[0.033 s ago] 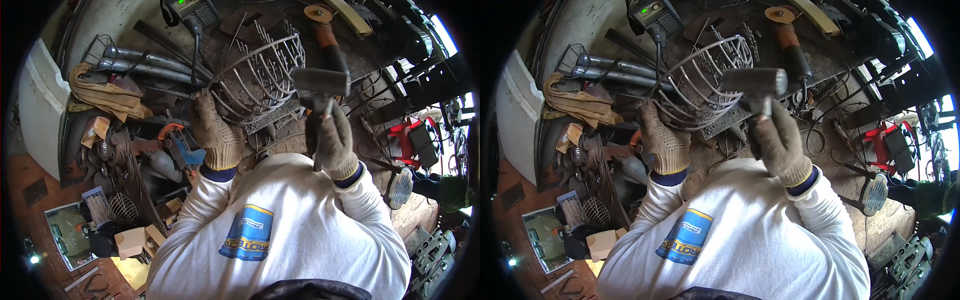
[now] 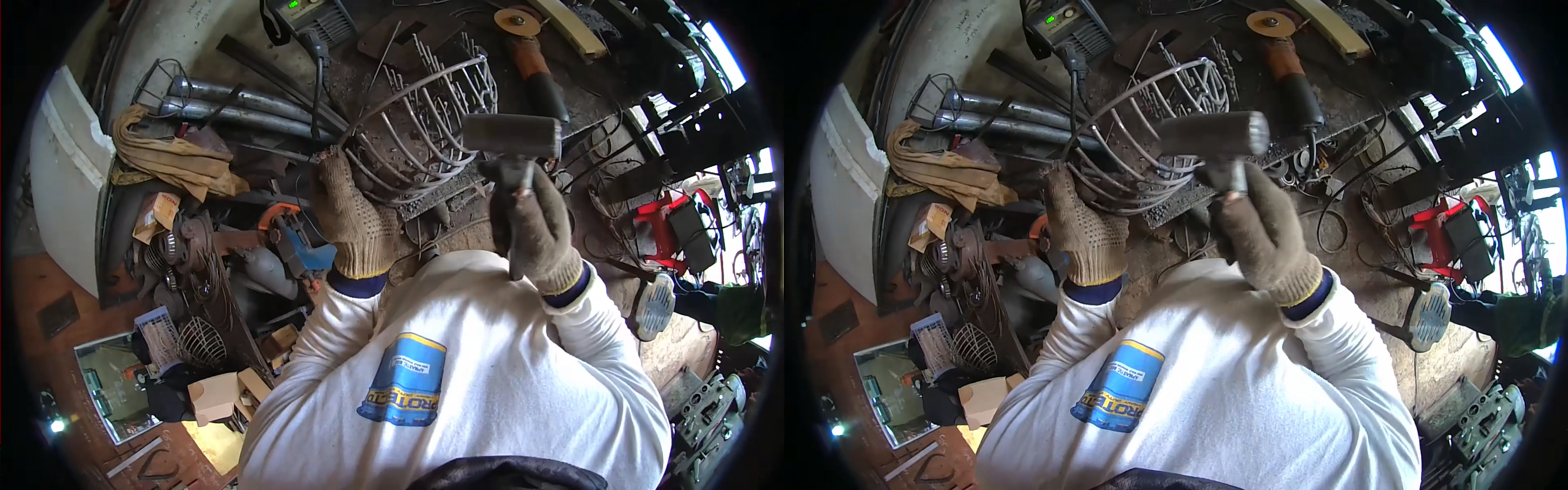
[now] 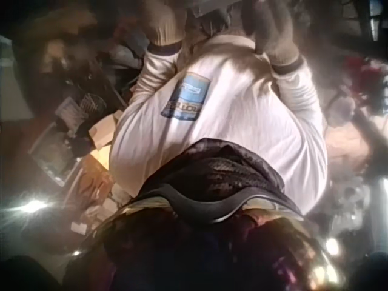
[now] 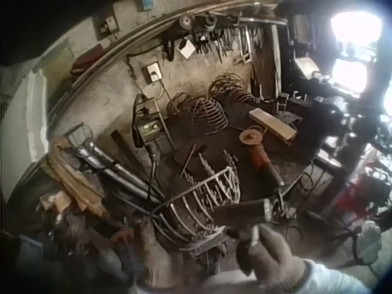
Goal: The person uses a hammer to straighten the metal bars of a hemispherical cage on a workbench.
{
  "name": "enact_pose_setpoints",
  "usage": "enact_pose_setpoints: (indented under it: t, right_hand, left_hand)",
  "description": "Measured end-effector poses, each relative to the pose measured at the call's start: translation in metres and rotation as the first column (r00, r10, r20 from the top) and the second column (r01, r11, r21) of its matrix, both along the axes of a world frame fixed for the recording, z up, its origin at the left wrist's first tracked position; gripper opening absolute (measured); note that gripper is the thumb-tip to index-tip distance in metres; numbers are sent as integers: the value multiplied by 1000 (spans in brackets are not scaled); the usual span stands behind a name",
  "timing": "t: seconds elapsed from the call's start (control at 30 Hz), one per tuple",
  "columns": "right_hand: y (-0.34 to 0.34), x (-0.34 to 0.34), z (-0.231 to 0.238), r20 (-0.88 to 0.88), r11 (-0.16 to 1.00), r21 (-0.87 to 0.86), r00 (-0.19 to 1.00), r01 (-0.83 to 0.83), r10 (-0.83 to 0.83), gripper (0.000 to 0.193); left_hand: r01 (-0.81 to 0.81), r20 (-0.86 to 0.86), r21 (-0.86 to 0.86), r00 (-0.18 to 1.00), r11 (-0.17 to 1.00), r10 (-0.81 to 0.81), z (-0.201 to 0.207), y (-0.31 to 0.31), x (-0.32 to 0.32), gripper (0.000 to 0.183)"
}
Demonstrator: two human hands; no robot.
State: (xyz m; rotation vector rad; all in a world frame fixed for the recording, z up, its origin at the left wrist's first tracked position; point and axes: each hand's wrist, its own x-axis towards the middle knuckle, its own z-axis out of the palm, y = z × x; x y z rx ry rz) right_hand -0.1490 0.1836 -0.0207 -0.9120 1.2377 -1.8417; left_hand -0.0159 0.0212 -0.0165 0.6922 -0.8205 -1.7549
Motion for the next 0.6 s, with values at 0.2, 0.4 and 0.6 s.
enact_pose_setpoints:
  t: [0.2, 0.4, 0.6]
  right_hand:
    - [-18, 4, 17, -7, 987, 81, 990, -139, 140, 38]
    - [-17, 0, 24, 86, 975, 95, 978, -199, 191, 35]
    - [-8, 0, 26, 53, 955, -294, 998, 42, -28, 53]
  left_hand:
    - [69, 43, -22, 997, 997, -68, 3, 6, -3, 37]
    - [12, 250, -184, 968, 983, 35, -19, -2, 5, 33]
    - [-5, 316, -386, 939, 923, 138, -43, -14, 10, 36]
